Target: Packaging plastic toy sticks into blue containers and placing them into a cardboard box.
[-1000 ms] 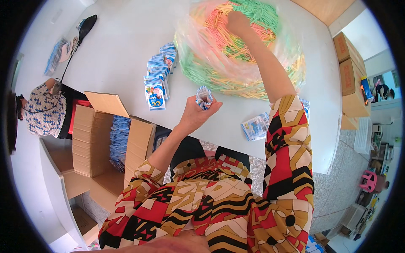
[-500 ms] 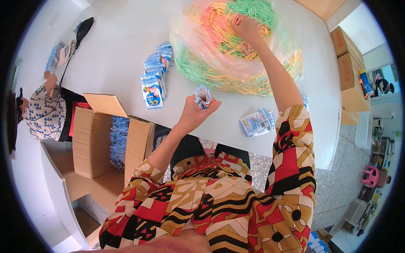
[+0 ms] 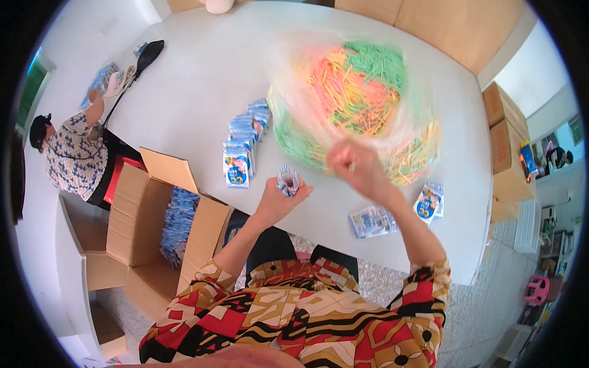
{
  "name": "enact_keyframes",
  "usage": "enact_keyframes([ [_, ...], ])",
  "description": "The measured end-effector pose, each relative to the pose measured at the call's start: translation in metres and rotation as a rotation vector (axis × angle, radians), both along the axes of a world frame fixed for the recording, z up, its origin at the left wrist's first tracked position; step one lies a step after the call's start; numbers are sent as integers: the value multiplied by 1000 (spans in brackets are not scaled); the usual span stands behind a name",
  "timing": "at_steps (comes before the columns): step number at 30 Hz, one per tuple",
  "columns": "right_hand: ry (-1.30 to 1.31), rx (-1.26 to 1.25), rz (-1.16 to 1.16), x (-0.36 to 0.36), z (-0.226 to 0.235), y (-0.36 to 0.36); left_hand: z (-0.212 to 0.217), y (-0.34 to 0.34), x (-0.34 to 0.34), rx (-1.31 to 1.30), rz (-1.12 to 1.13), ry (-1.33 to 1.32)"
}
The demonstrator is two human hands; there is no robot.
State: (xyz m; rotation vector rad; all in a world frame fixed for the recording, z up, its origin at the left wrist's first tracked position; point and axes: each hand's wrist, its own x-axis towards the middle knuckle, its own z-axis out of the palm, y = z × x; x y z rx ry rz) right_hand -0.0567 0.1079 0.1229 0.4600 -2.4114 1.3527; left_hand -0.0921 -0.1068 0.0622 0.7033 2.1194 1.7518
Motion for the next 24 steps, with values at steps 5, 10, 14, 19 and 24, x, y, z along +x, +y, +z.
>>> enact_keyframes([
  [5, -22, 294, -19, 43, -58, -19, 4, -5, 8, 47, 11, 4],
  [10, -19, 382, 57, 51, -115, -21, 10, 1, 14, 55, 33, 60],
  [14, -23, 122, 0, 41, -111, -4, 23, 6, 12, 56, 11, 20],
  [19, -226, -373, -115, 33, -4, 2, 23, 9, 9, 41, -34, 45],
  [24, -309, -545, 67, 44, 56, -19, 28, 13, 20, -81, -94, 165],
])
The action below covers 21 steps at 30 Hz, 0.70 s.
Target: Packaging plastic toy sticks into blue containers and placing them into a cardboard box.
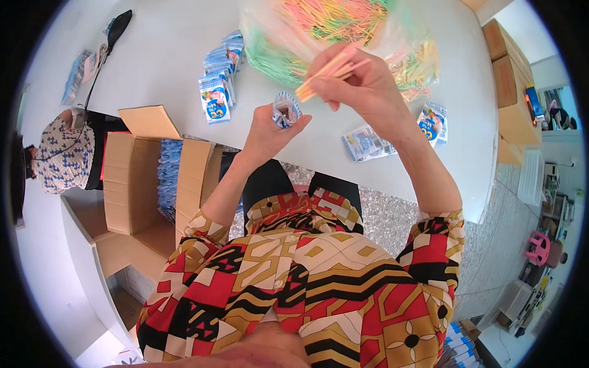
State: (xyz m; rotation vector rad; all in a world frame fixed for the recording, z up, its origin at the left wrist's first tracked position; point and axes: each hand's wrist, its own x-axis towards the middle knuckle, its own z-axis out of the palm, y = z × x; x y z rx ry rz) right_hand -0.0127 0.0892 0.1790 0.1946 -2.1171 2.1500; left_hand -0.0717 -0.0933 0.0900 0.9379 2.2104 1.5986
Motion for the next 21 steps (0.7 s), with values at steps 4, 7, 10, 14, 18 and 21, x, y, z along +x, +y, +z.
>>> enact_keyframes([
  [4, -85, 30, 92, 1, -2, -8, -4, 3, 4, 33, -25, 84],
  [7, -96, 116, 103, 0, -9, -8, -9, 3, 3, 44, -46, 55],
  [10, -118, 198, 105, 2, -9, -9, -12, 5, 2, 37, -50, 34],
  [14, -129, 314, 101, 2, -3, -12, -16, 8, 1, -8, -40, 44],
  [18, -114, 474, 97, 1, -4, -12, -11, 9, 3, -73, -58, 2],
  [21, -37, 541, 110, -1, -3, -10, -15, 11, 4, -10, -44, 38],
])
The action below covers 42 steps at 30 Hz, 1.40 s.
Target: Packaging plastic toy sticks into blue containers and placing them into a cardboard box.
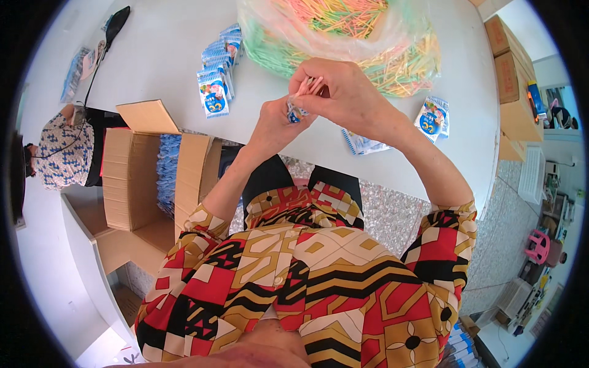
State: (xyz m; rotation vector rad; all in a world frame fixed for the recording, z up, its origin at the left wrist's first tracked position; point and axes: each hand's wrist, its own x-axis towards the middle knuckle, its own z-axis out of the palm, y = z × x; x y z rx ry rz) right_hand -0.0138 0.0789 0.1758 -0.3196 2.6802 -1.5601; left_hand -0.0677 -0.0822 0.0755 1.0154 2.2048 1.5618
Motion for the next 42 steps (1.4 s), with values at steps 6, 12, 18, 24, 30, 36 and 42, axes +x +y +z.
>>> enact_keyframes([
  [6, -52, -59, -7, -1, -4, 4, 4, 2, 2, -48, 0, -50],
  [12, 0, -145, -12, -2, -8, 9, 2, 3, 2, -40, -20, -99],
  [18, 131, 51, -14, 1, -5, 1, 2, 1, 4, -16, -4, -93],
  [24, 260, 101, -57, 3, -3, -1, 9, 1, 4, 60, 1, -131],
  [30, 274, 66, -90, 3, -2, 0, 8, -2, 4, 52, 13, -22],
  [36, 398, 141, -72, 6, -9, -3, 8, 0, 5, 75, 25, 31],
  [42, 357, 193, -54, 9, -12, -11, 1, 1, 6, 115, 6, 35],
])
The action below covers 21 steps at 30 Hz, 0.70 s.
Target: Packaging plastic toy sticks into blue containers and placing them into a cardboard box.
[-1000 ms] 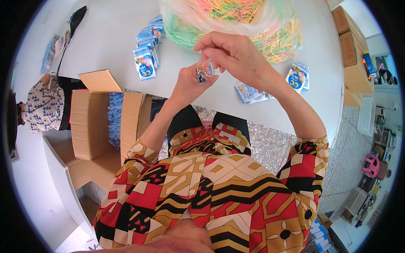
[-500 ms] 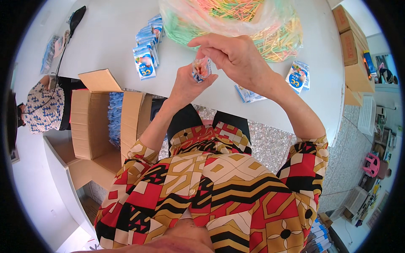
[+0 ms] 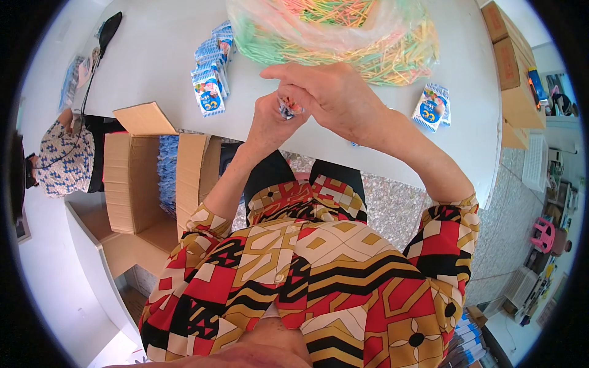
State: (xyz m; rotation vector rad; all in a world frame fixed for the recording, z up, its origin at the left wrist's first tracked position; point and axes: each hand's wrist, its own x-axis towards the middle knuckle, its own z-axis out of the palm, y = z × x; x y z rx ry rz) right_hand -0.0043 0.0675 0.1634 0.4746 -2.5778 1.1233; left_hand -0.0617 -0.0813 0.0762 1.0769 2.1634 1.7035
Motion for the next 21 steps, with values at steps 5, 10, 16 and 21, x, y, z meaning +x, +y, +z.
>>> enact_keyframes([
  [5, -99, -138, 9, 2, 15, 9, -3, -2, -1, 60, -22, -140],
  [10, -132, -222, -26, 4, 12, 14, 4, -3, 0, 6, -49, -223],
  [16, -103, -169, 51, 1, 3, 8, 5, -4, 4, -7, -90, -181],
  [21, -393, -363, -5, -2, -12, 27, 7, -9, 0, 96, -231, -262],
])
